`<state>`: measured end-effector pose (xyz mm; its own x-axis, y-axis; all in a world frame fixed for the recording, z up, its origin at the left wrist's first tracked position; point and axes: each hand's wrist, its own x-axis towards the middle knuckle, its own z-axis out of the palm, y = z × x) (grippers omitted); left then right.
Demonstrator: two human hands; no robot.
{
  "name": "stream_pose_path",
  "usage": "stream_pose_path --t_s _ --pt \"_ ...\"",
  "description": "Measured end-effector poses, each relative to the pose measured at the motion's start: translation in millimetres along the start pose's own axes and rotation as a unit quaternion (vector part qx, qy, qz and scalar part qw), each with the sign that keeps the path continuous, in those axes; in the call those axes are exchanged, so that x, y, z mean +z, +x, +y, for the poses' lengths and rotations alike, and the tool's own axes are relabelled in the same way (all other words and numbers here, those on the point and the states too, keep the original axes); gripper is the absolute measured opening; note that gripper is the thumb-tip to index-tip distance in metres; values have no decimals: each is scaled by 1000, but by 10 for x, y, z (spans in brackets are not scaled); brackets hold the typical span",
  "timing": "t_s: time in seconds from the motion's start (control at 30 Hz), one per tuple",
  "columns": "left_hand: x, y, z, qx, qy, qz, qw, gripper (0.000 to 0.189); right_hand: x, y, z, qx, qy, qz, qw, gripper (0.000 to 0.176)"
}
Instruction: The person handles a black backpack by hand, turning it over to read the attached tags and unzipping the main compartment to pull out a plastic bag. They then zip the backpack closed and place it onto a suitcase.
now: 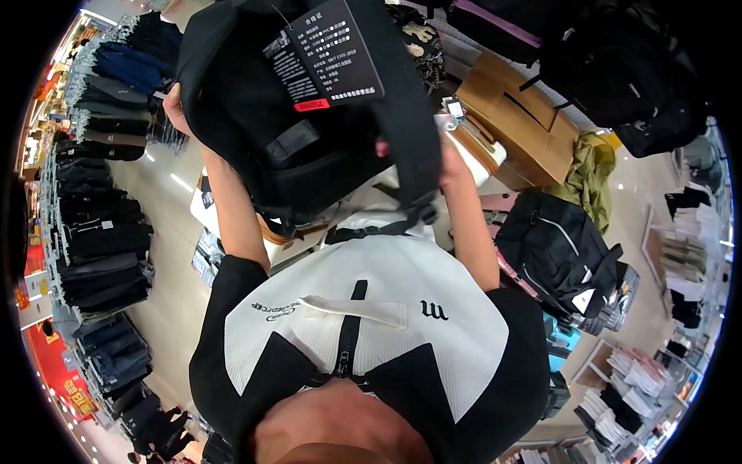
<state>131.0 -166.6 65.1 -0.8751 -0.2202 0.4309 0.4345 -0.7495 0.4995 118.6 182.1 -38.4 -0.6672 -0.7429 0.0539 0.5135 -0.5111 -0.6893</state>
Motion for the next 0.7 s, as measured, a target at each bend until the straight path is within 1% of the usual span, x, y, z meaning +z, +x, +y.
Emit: stream_pose_path --t_s 0.03,0.07,0.1,0.13,0.17,0.2,0.23,0.27,0.33,0.37,0.4,0.47,0.5,0.53,0.57,0.6,0.63,0.67,0.7 --pt "9 -9 -3 2 16 12 1000 45 -3 20 -45 -91 39 -65 993 40" --pt "-5 -33 -1 3 31 25 999 44 0 20 -96 -157 81 -83 981 40" --pt "-75 -35 -15 5 24 10 1000 42 144 51 -199 -221 124 -106 961 40" --pt "-120 -16 -34 5 18 -6 1000 40 168 78 -302 -213 106 -119 964 38" --pt "-148 -28 -57 15 38 18 999 38 88 81 -395 -200 59 -114 971 37" --pt "-113 -38 -78 24 60 43 997 37 31 75 -472 -187 10 -110 976 37" --pt "148 -59 -124 44 109 108 987 35 58 73 -505 -203 4 -101 974 33" --pt "338 -70 -158 62 157 172 971 34 15 58 -506 -186 -54 -42 980 31" --pt "481 -75 -186 77 144 191 968 33 -210 14 -514 -145 -167 77 972 27" --pt "500 -83 -193 85 138 201 966 34 -322 -19 -475 -117 -198 138 963 26" --pt "450 -94 -186 80 111 156 978 33 -284 -19 -466 -84 -225 197 950 28" --pt "298 -133 -152 70 56 64 994 34 -201 -20 -447 -46 -329 168 928 29" --pt "304 -146 -164 96 81 82 989 32 -119 59 -415 -76 -451 156 875 38" --pt "338 -176 -196 120 107 99 982 31 40 155 -402 -108 -565 154 804 49" --pt "387 -218 -244 144 132 116 974 29 225 178 -420 -72 -635 180 748 49" --pt "441 -261 -300 167 158 132 964 28 -128 217 -271 -118 -709 167 675 45" --pt "488 -312 -351 190 183 150 953 26 -477 257 -123 -166 -773 164 589 41" --pt "519 -364 -391 212 208 168 940 25 -370 252 -106 -279 -814 134 492 35" --pt "525 -395 -406 234 234 185 925 23 -234 281 -101 -292 -846 153 418 35"
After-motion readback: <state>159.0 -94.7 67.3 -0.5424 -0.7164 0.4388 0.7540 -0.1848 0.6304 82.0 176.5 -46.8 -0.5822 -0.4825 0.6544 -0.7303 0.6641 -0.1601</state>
